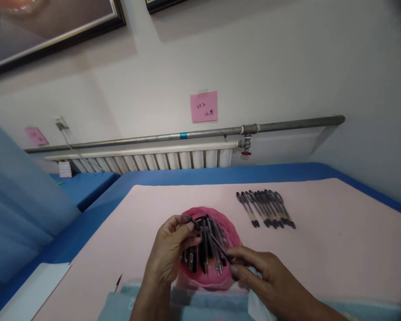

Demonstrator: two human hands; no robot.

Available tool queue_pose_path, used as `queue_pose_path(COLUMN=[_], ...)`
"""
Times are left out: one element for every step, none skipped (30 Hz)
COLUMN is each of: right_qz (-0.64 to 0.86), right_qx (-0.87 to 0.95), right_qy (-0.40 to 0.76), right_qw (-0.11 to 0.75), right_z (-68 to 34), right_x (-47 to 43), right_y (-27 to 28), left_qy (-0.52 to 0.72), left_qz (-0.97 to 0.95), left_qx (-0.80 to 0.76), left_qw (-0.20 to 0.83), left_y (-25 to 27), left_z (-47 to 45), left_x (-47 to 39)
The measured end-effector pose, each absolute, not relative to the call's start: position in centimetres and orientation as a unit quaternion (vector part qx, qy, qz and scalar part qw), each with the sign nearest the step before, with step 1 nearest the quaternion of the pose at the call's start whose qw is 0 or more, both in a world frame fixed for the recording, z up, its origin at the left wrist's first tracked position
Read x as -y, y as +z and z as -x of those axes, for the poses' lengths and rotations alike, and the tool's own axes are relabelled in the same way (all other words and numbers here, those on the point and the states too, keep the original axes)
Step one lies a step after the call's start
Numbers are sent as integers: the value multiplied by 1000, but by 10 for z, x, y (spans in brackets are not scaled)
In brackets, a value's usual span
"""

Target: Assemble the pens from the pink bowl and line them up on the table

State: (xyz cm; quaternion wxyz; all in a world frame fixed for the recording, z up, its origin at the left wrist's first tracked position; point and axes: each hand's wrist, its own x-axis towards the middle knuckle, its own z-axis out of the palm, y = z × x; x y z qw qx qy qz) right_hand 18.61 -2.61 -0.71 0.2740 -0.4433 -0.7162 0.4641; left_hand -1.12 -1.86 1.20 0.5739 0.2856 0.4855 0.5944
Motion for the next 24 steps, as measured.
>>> queue_pose_path(right_qz=[440, 439, 439, 439, 439, 439, 439, 438, 437, 438, 438, 438, 438, 438, 437, 435, 435, 434, 433, 431, 431, 431, 433, 435], right_qx=[718, 720, 721, 722, 723, 725, 726, 728, 730, 732, 733, 733, 733, 733, 734, 735, 736, 738, 739, 740, 740, 738, 735, 729], right_qy=[466, 467, 467, 466, 465, 463, 462, 462, 461, 459, 458, 457, 457, 456, 457, 457, 457, 456, 455, 456, 457, 459, 464, 470], right_qw=[270, 267, 265, 263, 261, 260, 257, 255, 251, 249, 248, 248, 249, 249, 249, 248, 246, 244, 243, 242, 241, 240, 240, 242], right_z=[-185, -185, -185, -184, -184, -184, -184, -184, -184, -184, -184, -184, -184, -184, -184, -184, -185, -185, -185, -186, -186, -186, -185, -185], right_x=[26, 26, 26, 26, 26, 25, 25, 25, 25, 25, 26, 26, 26, 26, 26, 26, 26, 26, 26, 26, 26, 26, 27, 27], right_y=[-8, -8, -9, -9, -9, -9, -9, -9, -9, -9, -9, -10, -10, -10, -11, -11, -11, -12, -12, -12, -12, -12, -12, -11], left_qy=[605, 610, 613, 614, 614, 612, 611, 609, 606, 603, 600, 598, 596, 595, 596, 598, 599, 597, 594, 588, 582, 575, 571, 568], left_qz=[-276, -271, -269, -269, -273, -278, -284, -289, -294, -299, -304, -308, -311, -312, -311, -310, -310, -314, -321, -331, -343, -355, -366, -374], left_qx=[-480, -476, -473, -470, -468, -466, -465, -465, -466, -467, -467, -466, -466, -465, -466, -467, -468, -469, -469, -468, -469, -470, -473, -478], left_qw=[573, 573, 573, 574, 575, 575, 574, 573, 573, 574, 575, 575, 576, 577, 575, 573, 571, 570, 569, 570, 569, 567, 563, 556], left_y=[13, 13, 12, 12, 11, 11, 10, 10, 9, 9, 9, 10, 10, 10, 11, 11, 11, 11, 11, 10, 10, 10, 10, 10], left_z=[11, 11, 11, 10, 9, 9, 8, 7, 6, 5, 4, 4, 3, 4, 4, 4, 5, 5, 5, 5, 4, 4, 3, 2], left_x=[18, 18, 18, 18, 18, 19, 19, 19, 19, 20, 20, 20, 20, 20, 21, 21, 21, 21, 21, 21, 22, 22, 22, 23])
